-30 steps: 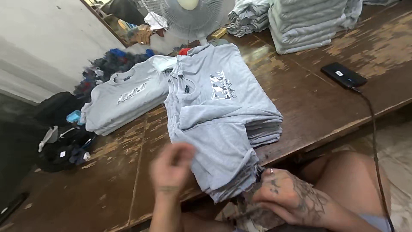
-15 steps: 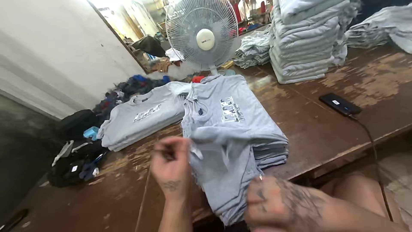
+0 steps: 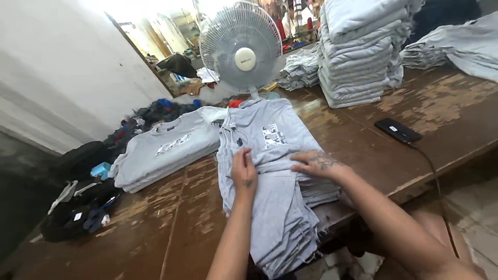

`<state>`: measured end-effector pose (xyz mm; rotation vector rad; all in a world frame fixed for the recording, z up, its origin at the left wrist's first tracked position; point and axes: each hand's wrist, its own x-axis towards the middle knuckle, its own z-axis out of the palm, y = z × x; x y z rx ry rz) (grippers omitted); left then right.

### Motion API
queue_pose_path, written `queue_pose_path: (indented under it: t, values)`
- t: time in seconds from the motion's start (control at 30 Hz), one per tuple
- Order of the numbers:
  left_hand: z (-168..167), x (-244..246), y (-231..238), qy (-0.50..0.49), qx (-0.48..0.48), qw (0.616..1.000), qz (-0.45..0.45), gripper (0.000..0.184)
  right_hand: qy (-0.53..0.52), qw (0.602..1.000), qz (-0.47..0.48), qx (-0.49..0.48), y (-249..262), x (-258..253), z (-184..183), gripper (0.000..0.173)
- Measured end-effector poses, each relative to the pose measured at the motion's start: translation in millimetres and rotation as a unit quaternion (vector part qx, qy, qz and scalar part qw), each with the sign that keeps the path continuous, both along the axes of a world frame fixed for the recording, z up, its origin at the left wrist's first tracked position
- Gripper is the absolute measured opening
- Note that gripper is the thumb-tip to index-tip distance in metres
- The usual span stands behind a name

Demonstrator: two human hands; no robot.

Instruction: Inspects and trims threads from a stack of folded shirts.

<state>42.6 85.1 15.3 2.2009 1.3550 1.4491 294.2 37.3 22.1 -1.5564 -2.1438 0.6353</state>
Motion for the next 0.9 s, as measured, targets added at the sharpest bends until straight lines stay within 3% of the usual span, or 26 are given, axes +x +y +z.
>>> queue_pose_path:
  t: [0.07,0.13,0.2,0.23,0.3,0.37,0.47,0.57,0.63,0.7,0.77,0.83,0.9]
  values:
    - [-3.9,-10.2,-35.8,-0.037,0.064,0.996,-0.050,0.035,0.034,0.998,-0.042,0.022,-17.9,25.8,-23.0,0.055]
    - [-0.8,-24.9,-88.2,0.059,-0.009,0.990,-0.125,0.042,0.073,0.992,-0.072,0.077,-43.0,42.2,-41.5,0.053]
    - [-10.3,-38.3,-127.1,0.187,-0.103,0.963,-0.164,0.049,0.098,0.968,-0.115,0.201,-69.1,46.2,-57.9,0.040]
    - [-19.9,-44.3,-135.7,0.204,-0.133,0.954,-0.173,0.040,0.110,0.946,-0.139,0.270,-78.7,43.7,-62.0,0.033]
    - [-35.3,-55.9,-140.2,0.132,-0.140,0.966,-0.174,0.016,0.147,0.913,-0.153,0.349,-95.4,25.0,-58.4,0.027]
    - [-32.4,-57.9,-134.1,0.047,-0.123,0.974,-0.187,0.019,0.173,0.917,-0.101,0.346,-104.5,-10.6,-44.1,0.027]
    - [-11.9,-39.3,-132.3,0.056,-0.054,0.983,-0.164,0.030,0.134,0.940,0.009,0.314,-95.4,-69.1,-38.9,0.045]
    - [3.8,-46.7,-138.1,0.105,-0.034,0.971,-0.210,0.032,0.150,0.922,-0.037,0.354,-83.5,-76.3,-50.4,0.026]
    - [7.8,-68.7,-140.0,0.161,-0.083,0.959,-0.219,0.027,0.148,0.916,-0.030,0.371,-96.3,-61.5,-58.2,0.014]
    - [7.9,-76.7,-140.2,0.286,-0.146,0.929,-0.182,0.019,0.108,0.929,0.030,0.353,-110.7,-60.9,-71.1,0.012]
    - [13.4,-62.9,-140.4,0.349,-0.180,0.905,-0.165,0.022,0.095,0.940,0.046,0.326,-116.9,-64.2,-83.1,0.018]
    - [22.9,-35.3,-137.9,0.278,-0.124,0.935,-0.182,0.030,0.115,0.936,0.025,0.331,-113.1,-64.0,-85.1,0.019]
    - [18.1,0.6,-132.6,0.099,-0.112,0.966,-0.211,0.037,0.133,0.930,0.026,0.343,-111.8,-62.1,-83.8,0.017]
